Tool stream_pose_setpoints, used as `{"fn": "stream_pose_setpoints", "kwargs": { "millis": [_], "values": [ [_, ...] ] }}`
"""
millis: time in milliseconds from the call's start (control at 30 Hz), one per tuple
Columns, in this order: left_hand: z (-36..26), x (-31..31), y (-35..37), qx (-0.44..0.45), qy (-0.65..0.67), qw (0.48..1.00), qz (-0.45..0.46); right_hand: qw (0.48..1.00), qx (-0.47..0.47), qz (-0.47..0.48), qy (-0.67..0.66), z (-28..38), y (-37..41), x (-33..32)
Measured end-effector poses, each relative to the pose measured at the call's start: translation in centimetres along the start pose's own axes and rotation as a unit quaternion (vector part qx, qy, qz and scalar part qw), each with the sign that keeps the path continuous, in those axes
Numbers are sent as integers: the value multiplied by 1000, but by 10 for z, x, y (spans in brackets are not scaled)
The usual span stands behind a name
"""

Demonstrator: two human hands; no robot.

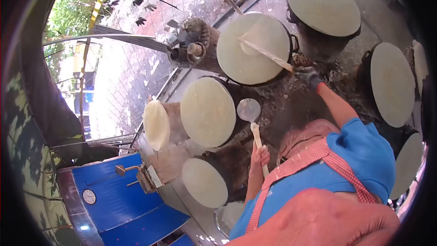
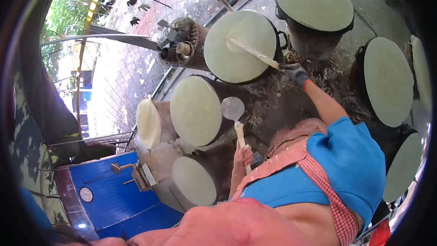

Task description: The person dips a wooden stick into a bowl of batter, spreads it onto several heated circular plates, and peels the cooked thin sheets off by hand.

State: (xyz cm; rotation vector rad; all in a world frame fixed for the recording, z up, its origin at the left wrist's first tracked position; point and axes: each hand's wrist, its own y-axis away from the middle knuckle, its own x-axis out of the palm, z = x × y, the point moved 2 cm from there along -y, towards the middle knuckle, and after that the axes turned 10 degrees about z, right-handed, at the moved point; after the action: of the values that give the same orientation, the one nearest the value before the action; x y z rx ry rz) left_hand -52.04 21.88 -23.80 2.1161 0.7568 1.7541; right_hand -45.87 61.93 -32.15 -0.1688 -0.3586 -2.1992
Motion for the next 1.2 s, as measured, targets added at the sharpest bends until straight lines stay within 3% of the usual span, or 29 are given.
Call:
{"fn": "stream_pose_setpoints", "kwargs": {
  "millis": [33,67,100,133,167,200,233,267,300,367,400,433,500,533,600,633,700,733,767,833,867,933,967,1033,1100,1133,1167,1200],
  "values": [
    [-7,-5,-7,0,-21,999,41,1000,-10,0,0,10,-11,-9],
    [-13,35,2,63,-152,982,87,999,33,-33,-11,15,-23,-27],
    [-18,49,6,63,-157,981,90,994,81,-67,-23,33,-27,-35],
    [-22,57,7,75,-157,982,72,950,22,-79,302,61,-34,-46],
    [-26,59,3,79,-156,983,58,950,96,-131,268,97,-42,-37],
    [-32,54,-6,71,-154,985,22,806,-52,-188,559,63,-74,-55],
    [-40,35,-22,43,-50,997,32,747,-86,-181,634,62,-80,-47],
    [-44,46,-32,41,-76,996,3,737,24,-97,668,61,-98,-33],
    [-51,60,-38,47,-100,993,-30,759,-42,-70,646,62,-93,-22],
    [-62,56,-51,33,-30,998,-53,778,-38,-11,627,101,-56,-2],
    [-67,51,-59,29,47,996,-71,708,-41,18,705,102,-54,-9],
    [-74,51,-65,46,-4,996,-81,627,-47,53,776,98,-51,-22],
    [-85,72,-76,87,-64,988,-112,668,24,-4,743,113,-49,-41],
    [-94,59,-90,75,-2,993,-87,665,16,15,747,98,-42,-43],
    [-106,70,-112,130,-28,989,-58,712,-109,-45,693,75,-27,-38],
    [-111,78,-122,117,0,992,-36,710,-118,-36,693,87,-19,-27],
    [-120,90,-143,139,-68,987,-35,705,-40,41,707,122,5,-8],
    [-120,102,-148,158,-104,981,-39,664,-107,36,739,126,14,-14],
    [-120,109,-156,153,-118,980,-49,659,-111,43,743,118,15,-20],
    [-114,119,-173,163,-156,972,-62,709,-3,-114,696,96,20,-33],
    [-110,120,-185,148,-159,973,-74,687,7,-107,719,91,29,-20],
    [-98,131,-213,142,-180,970,-75,578,-9,-109,809,2,20,-17],
    [-89,136,-223,149,-194,967,-73,573,-6,-113,812,7,28,-5],
    [-76,145,-230,83,-90,992,-15,751,-104,-89,646,26,50,38],
    [-76,148,-197,16,66,996,59,765,-156,-97,617,42,71,41],
    [-75,148,-163,72,-18,991,110,779,-208,-106,582,50,82,43],
    [-70,142,-134,125,-161,976,80,778,-204,-104,584,55,94,43],
    [-59,138,-112,111,-171,978,36,714,-161,-117,671,57,107,42]
  ]
}}
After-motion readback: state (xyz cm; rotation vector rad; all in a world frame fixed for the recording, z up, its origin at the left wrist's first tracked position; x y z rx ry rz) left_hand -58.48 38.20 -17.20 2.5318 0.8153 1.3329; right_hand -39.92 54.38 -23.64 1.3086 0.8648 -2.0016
